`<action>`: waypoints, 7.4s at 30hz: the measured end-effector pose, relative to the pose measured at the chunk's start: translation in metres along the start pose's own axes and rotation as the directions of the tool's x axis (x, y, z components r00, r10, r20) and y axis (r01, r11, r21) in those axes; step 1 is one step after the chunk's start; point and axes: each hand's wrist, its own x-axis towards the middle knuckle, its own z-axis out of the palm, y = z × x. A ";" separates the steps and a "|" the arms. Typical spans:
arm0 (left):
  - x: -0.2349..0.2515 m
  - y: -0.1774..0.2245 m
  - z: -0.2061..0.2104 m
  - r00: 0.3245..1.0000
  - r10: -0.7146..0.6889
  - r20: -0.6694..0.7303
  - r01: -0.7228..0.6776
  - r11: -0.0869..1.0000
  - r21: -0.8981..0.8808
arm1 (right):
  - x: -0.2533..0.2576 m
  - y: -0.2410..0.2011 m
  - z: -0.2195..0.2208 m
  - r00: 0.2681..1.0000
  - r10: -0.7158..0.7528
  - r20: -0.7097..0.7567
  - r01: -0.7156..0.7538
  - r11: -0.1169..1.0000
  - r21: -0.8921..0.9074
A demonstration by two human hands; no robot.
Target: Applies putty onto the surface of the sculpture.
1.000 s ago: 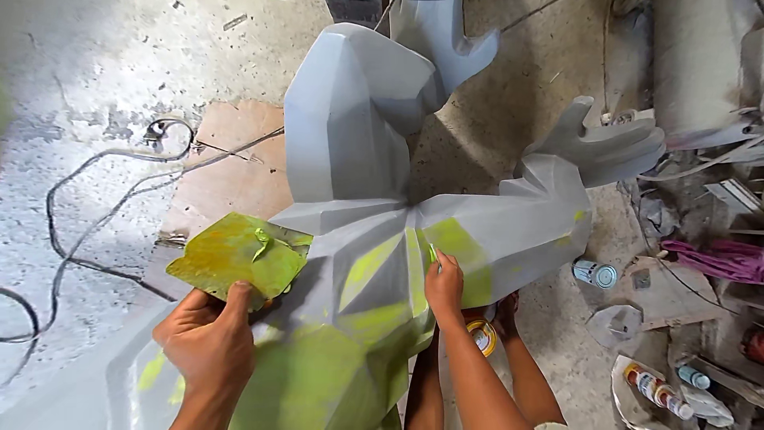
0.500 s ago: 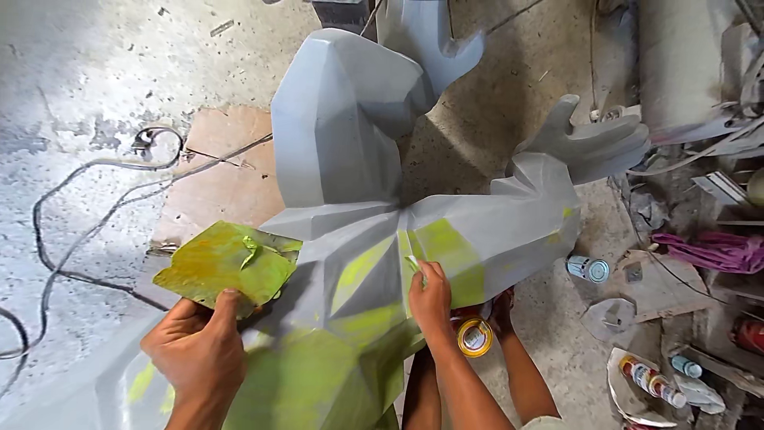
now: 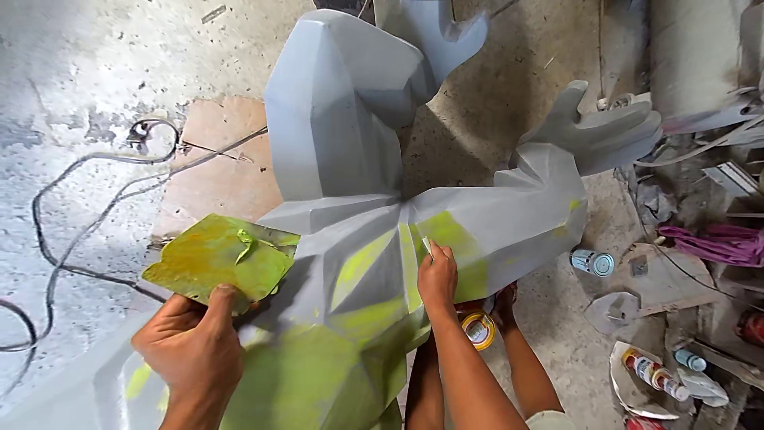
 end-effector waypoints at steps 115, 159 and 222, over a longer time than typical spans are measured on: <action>0.001 0.000 0.000 1.000 -0.020 0.001 0.020 1.000 0.000 | -0.039 0.069 -0.028 0.985 -0.171 0.014 0.168 0.978 0.125; 0.002 -0.004 -0.003 0.999 -0.054 -0.004 0.054 0.998 -0.019 | -0.058 0.085 -0.035 0.974 -0.142 0.177 0.128 0.988 0.087; -0.001 -0.002 -0.003 0.998 -0.060 -0.001 0.060 0.998 -0.006 | -0.034 0.057 -0.023 0.991 -0.132 -0.001 0.131 0.985 0.111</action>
